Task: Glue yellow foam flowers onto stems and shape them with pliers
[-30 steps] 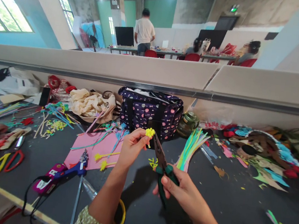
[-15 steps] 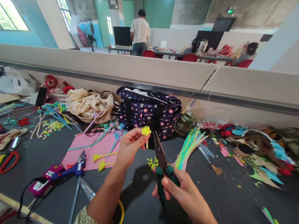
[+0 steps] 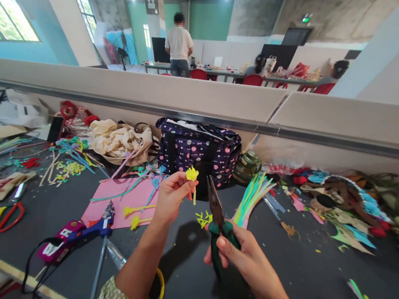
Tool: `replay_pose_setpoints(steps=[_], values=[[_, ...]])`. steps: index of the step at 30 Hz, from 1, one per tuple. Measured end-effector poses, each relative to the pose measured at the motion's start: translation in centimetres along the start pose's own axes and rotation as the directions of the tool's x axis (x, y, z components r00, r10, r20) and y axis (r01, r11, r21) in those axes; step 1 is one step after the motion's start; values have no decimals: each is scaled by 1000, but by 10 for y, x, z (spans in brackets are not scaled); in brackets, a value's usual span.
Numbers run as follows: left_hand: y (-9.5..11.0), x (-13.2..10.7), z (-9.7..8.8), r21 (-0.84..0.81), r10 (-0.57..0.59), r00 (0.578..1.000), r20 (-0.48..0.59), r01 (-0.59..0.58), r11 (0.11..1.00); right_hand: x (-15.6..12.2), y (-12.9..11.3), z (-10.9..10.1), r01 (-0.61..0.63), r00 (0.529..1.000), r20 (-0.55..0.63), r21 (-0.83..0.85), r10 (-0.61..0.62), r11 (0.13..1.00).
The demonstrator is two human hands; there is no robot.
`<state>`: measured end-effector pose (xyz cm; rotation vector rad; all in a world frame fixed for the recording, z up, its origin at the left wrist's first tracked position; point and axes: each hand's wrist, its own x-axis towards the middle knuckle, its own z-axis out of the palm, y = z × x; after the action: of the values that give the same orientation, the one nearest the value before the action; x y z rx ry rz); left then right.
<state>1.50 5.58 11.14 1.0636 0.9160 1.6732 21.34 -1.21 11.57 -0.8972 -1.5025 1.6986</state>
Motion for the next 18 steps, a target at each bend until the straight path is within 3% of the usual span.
replay_pose_setpoints(steps=[13,18], values=[[0,2,0,-35,-8,998,-62,6,999,-1,3,2,-26,999,37,44,24,999],[3,1,0,-7,18,999,-28,-18,1000,0,4,7,-47,997,59,46,44,998]])
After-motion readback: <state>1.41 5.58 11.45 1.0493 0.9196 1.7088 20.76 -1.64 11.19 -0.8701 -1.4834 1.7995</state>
